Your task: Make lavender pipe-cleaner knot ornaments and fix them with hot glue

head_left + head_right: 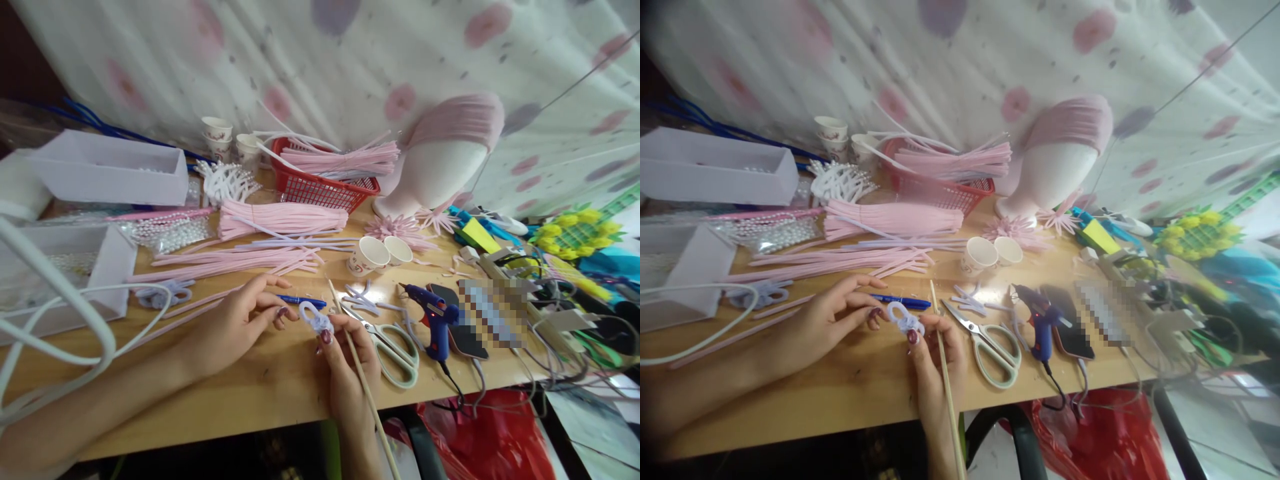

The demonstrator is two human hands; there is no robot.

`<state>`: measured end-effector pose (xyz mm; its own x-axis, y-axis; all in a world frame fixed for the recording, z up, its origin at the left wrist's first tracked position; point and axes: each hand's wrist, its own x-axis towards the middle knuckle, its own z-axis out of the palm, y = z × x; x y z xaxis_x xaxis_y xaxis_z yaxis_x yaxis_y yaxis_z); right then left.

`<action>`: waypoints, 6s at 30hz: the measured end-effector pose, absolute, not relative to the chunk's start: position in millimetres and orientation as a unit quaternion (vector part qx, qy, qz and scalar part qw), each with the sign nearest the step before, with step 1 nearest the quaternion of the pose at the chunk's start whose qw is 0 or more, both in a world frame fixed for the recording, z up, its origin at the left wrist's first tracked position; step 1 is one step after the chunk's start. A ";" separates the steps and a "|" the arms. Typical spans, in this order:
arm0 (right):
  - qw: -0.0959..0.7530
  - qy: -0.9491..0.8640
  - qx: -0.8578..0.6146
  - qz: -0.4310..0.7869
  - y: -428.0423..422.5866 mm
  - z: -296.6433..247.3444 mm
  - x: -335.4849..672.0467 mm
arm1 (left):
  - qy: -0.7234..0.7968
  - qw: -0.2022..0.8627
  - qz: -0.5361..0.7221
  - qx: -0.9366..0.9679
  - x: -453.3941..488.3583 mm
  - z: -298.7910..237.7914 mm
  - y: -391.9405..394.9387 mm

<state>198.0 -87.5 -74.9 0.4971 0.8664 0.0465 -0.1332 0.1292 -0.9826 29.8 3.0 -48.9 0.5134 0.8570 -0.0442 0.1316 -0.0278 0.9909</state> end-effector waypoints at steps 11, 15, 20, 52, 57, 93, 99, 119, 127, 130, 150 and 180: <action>0.623 -0.423 -0.509 0.417 -89.8 -74.9 199.4 | 0.326 0.708 0.316 0.541 35.8 -57.3 4.5; 0.663 -0.336 -0.553 0.377 -85.3 -75.5 199.6 | 0.357 0.709 0.337 0.505 32.1 -58.5 10.5; 0.706 -0.270 -0.554 0.350 -81.0 -74.7 200.5 | 0.353 0.729 0.375 0.452 31.0 -57.6 16.5; 0.726 -0.314 -0.487 0.370 -57.0 -48.4 201.8 | 0.250 0.806 0.359 0.398 22.8 -48.7 24.2; 0.686 -0.334 -0.464 0.449 -55.8 -41.2 185.8 | 0.269 0.797 0.341 0.420 21.2 -39.1 17.2; 0.562 -0.278 -0.511 0.587 -52.2 -2.0 183.9 | 0.503 0.574 0.415 0.495 16.3 -16.0 -18.9; 0.524 -0.287 -0.513 0.617 -47.8 -0.4 188.9 | 0.490 0.512 0.439 0.552 17.2 -13.9 -18.7; 0.530 -0.270 -0.517 0.616 -39.7 -13.0 181.4 | 0.433 0.392 0.421 0.694 11.8 -14.3 -10.6; 0.516 -0.262 -0.516 0.632 -36.8 -14.3 180.7 | 0.448 0.418 0.426 0.666 17.2 -20.3 -10.2; 0.511 -0.269 -0.494 0.651 -37.8 -14.9 181.6 | 0.492 0.495 0.417 0.583 17.3 -22.6 -11.5; 0.561 -0.270 -0.494 0.607 -46.3 -42.4 185.7 | 0.485 0.645 0.419 0.417 27.6 -28.7 -17.2; 0.578 -0.298 -0.447 0.614 -49.6 -39.1 186.7 | 0.418 0.296 0.463 0.724 26.1 -45.3 -23.3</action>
<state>186.7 -49.6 -39.1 0.0691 0.9765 -0.2041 -0.4433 -0.1532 -0.8832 26.1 -23.3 -45.3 0.2224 0.8784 0.4230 0.3306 -0.4761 0.8149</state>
